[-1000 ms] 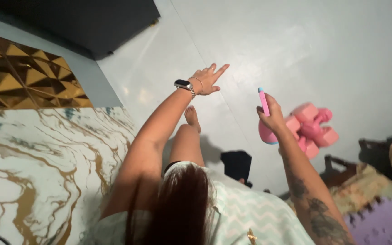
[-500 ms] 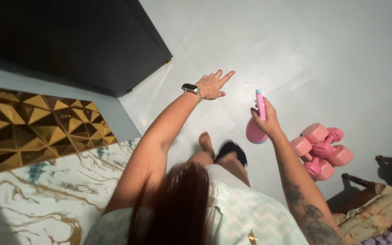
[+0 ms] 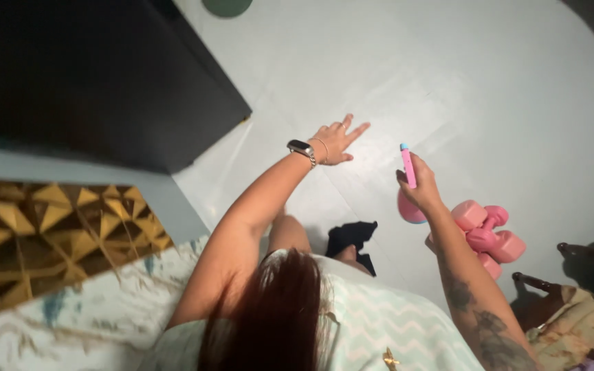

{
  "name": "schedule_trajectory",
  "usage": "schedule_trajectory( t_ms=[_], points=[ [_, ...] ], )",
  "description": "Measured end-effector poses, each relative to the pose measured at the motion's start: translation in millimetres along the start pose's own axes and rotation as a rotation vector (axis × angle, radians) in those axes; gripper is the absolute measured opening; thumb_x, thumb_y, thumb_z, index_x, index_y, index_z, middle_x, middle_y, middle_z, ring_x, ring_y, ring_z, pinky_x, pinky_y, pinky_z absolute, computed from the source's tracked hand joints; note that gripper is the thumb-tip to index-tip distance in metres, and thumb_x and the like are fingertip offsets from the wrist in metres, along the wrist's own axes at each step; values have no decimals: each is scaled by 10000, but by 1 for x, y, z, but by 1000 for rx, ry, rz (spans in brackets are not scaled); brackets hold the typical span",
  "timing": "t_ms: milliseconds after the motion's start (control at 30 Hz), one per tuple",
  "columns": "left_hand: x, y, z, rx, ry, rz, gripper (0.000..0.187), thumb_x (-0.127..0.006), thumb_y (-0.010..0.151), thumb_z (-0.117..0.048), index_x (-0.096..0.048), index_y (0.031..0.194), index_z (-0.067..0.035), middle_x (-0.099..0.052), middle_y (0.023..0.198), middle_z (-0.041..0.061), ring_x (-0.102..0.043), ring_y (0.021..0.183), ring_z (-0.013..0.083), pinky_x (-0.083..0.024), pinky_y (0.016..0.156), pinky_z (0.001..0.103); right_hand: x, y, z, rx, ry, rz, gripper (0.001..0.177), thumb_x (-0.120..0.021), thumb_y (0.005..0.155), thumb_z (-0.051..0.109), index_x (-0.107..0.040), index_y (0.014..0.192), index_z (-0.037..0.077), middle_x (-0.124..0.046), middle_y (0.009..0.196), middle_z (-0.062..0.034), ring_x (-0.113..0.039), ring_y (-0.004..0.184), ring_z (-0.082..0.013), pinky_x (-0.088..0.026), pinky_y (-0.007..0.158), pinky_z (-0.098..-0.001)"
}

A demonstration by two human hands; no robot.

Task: Cleaning the floor using a spray bottle and cloth while moving items out of the way.

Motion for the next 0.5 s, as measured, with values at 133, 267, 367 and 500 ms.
schedule_trajectory(
  t_ms=[133,267,367,500],
  points=[
    [-2,25,19,-120,95,-5,1039,-728,899,-480,-14,1637,-324,-189,1644,278,-488,1350,407,-488,1014,535,-28,31,5,-11,60,-100,550,-732,870,123,-555,1378,10,-666,1064,-232,-666,940,-381,-536,850,-441],
    [-18,40,76,-196,162,25,1110,-777,846,-503,3,1611,-304,-185,1622,304,-443,1368,424,-451,1010,572,-85,90,15,-51,181,-223,641,-774,818,161,-532,1391,8,-675,1030,-211,-687,887,-335,-556,821,-417],
    [-6,27,125,-221,224,147,1084,-762,857,-435,5,1616,-332,-204,1635,263,-452,1358,398,-448,1011,548,-122,130,65,10,263,-249,571,-737,885,125,-546,1412,17,-687,1134,-200,-701,985,-329,-557,870,-408],
    [30,5,180,-212,231,73,1123,-791,840,-485,-14,1632,-315,-225,1617,281,-432,1391,415,-425,1043,572,-161,163,104,56,244,-275,604,-752,854,114,-541,1407,-3,-678,1141,-217,-690,980,-344,-551,874,-411]
  ],
)
Point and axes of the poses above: each hand's wrist, its own y-axis towards the middle knuckle, its own x-axis out of the back of the hand, z = x × y, the point moved 10 cm from there along y, towards the middle knuckle
